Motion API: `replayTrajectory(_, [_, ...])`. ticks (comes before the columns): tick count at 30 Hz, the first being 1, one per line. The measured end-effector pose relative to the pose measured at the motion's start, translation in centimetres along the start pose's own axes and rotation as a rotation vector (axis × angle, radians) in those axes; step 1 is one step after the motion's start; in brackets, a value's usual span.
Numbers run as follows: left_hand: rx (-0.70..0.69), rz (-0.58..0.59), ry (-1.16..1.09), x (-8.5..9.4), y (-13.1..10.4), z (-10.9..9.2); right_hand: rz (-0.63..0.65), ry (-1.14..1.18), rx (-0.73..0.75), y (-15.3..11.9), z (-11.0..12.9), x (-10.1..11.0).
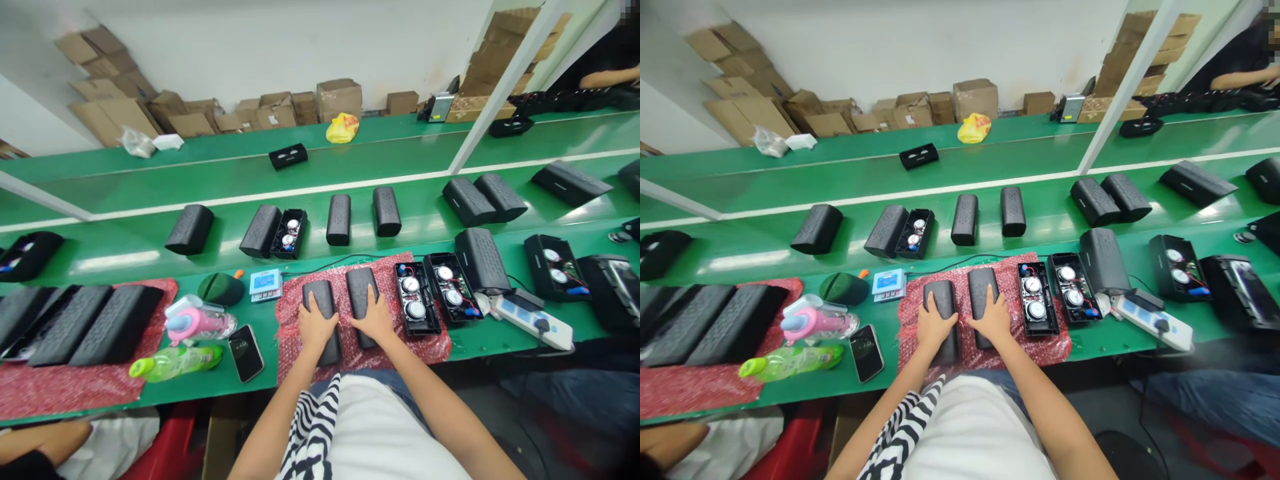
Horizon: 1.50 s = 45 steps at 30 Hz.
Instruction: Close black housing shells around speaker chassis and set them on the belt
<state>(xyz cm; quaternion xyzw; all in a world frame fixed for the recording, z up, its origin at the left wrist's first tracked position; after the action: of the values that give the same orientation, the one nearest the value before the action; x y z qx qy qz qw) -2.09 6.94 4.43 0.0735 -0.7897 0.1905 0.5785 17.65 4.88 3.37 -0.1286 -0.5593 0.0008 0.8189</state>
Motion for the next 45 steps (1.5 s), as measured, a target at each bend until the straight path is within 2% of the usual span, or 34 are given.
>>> replayTrajectory(4, [-0.018, -0.015, 0.008, -0.1, -0.3, -0.2, 0.027, -0.002, -0.003, 0.3, -0.1, -0.1])
replayTrajectory(13, [-0.044, -0.037, 0.027, 0.2, -0.8, -0.9, -0.027, -0.013, -0.008, -0.1, 0.2, -0.4])
replayTrajectory(17, [-0.026, -0.011, 0.009, -0.1, -0.7, -0.8, -0.047, -0.019, -0.014, 0.0, 0.5, -0.1])
replayTrajectory(24, [-0.038, -0.027, 0.063, -0.6, -0.8, -1.7, -0.050, -0.068, -0.019, -0.3, 1.1, -0.1])
replayTrajectory(32, [0.007, 0.043, -0.057, -0.2, -0.3, -0.4, -0.009, -0.052, -0.042, 0.2, 0.2, -0.1])
replayTrajectory(39, [-0.024, 0.020, -0.053, -0.1, -0.3, -0.9, -0.051, -0.065, -0.017, 0.0, 0.1, -0.1])
replayTrajectory(45, [-0.018, 0.030, -0.048, -0.5, 0.4, -0.2, -0.053, -0.063, -0.018, -0.1, 0.1, 0.0])
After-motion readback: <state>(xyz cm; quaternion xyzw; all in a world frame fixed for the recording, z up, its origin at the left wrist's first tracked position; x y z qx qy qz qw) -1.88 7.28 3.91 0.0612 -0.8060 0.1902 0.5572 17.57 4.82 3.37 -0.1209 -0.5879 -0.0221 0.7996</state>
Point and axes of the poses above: each hand's wrist, its own y-axis towards the middle knuckle, its own x-axis out of the back of the hand, z = x × y, the point moved 7 cm from there along y, towards the middle knuckle, and after that the axes turned 6 degrees about x, right-handed, at the moved point
